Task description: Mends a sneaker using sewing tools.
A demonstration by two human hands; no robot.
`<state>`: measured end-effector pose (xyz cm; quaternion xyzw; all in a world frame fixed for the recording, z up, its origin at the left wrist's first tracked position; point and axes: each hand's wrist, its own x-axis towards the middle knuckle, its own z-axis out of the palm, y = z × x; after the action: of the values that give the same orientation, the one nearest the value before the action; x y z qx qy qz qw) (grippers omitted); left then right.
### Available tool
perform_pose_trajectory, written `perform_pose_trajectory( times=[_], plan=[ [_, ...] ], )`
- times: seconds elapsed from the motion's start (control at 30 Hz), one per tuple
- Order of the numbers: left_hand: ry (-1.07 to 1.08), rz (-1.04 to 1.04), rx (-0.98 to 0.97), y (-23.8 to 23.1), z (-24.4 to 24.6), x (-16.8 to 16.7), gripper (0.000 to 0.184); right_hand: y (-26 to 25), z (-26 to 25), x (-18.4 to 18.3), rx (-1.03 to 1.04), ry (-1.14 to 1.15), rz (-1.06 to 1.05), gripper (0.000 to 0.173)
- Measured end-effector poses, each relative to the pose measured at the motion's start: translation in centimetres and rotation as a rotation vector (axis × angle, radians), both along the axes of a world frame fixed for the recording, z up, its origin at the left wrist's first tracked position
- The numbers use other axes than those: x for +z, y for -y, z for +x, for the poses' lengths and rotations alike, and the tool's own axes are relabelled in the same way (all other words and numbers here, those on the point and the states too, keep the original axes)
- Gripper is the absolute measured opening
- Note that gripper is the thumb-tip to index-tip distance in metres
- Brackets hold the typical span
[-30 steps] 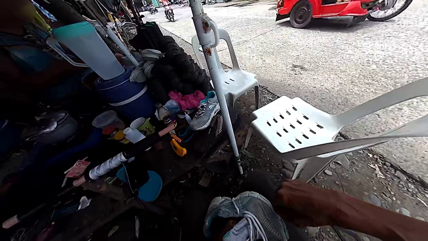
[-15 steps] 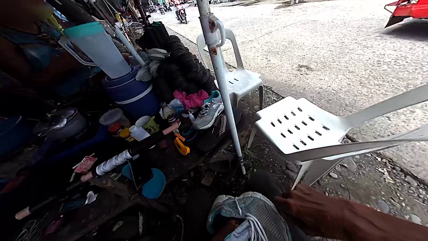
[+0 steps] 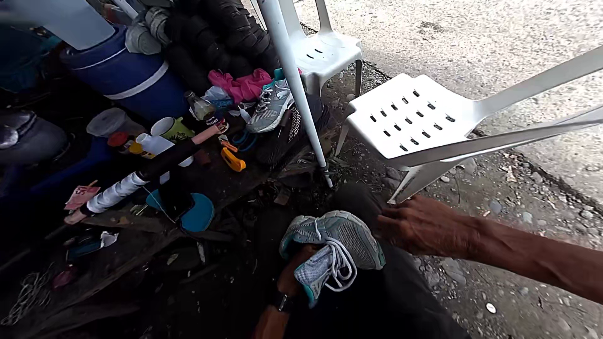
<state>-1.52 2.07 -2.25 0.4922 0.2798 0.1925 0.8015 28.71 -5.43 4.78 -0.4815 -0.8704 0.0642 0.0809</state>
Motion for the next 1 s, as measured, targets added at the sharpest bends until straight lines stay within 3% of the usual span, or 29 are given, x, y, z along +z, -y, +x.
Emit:
perform_pose_trajectory(
  times=[0.2,0.3,0.33,0.37,0.43,0.5,0.57,0.6,0.67,0.7,0.77,0.83,0.87,0.93,1.0],
  plan=[
    [-0.113,0.127,0.123,0.8,-0.9,-0.7,0.020,1.0,0.8,0.3,-0.172,-0.047,-0.124,0.056],
    [-0.411,0.253,0.128,-0.4,-1.2,-4.2,0.011,2.2,2.4,-0.4,-0.274,-0.083,-0.095,0.053],
    [-0.513,0.250,0.088,-1.3,-1.4,-5.3,0.018,2.5,2.8,-0.7,-0.309,-0.103,-0.090,0.052],
    [-0.636,0.209,0.091,-1.7,-0.7,-4.8,0.021,3.0,3.0,-1.2,-0.341,-0.132,-0.101,0.052],
    [-0.797,0.105,0.240,-1.3,2.4,-0.3,0.018,3.7,2.4,-2.4,-0.393,-0.276,-0.192,0.054],
    [-0.887,0.091,0.312,-0.7,4.1,2.6,0.018,4.2,1.2,-4.2,-0.410,-0.592,-0.315,0.053],
    [-1.022,0.161,0.213,-0.9,4.3,3.2,0.023,4.7,0.1,-5.4,-0.406,-0.960,-0.425,0.048],
    [-1.011,0.232,0.184,-0.8,3.7,2.5,0.023,5.1,-0.5,-5.8,-0.431,-1.118,-0.445,0.043],
    [-0.650,0.517,0.325,-0.1,0.9,-2.4,0.019,5.6,-1.5,-6.0,-0.498,-1.350,-0.420,0.029],
    [-0.668,0.425,0.216,-0.5,0.6,-1.4,0.017,5.8,-1.9,-6.0,-0.518,-1.407,-0.382,0.025],
    [-0.599,0.250,0.276,0.1,0.9,0.2,0.016,5.8,-2.8,-6.5,-0.518,-1.370,-0.288,0.032],
    [-0.412,0.277,0.456,1.1,1.4,-0.1,0.017,5.3,-3.6,-7.4,-0.509,-1.185,-0.156,0.036],
    [-0.480,0.215,0.433,1.2,2.0,1.6,0.015,4.9,-4.0,-7.8,-0.499,-1.130,-0.094,0.033],
    [-0.448,0.120,0.394,1.6,2.0,3.2,0.019,4.1,-4.9,-7.6,-0.461,-1.217,-0.010,0.027],
    [-0.273,0.071,0.303,1.7,0.2,1.9,0.025,4.0,-5.0,-6.4,-0.447,-1.421,-0.018,0.026]
  ],
)
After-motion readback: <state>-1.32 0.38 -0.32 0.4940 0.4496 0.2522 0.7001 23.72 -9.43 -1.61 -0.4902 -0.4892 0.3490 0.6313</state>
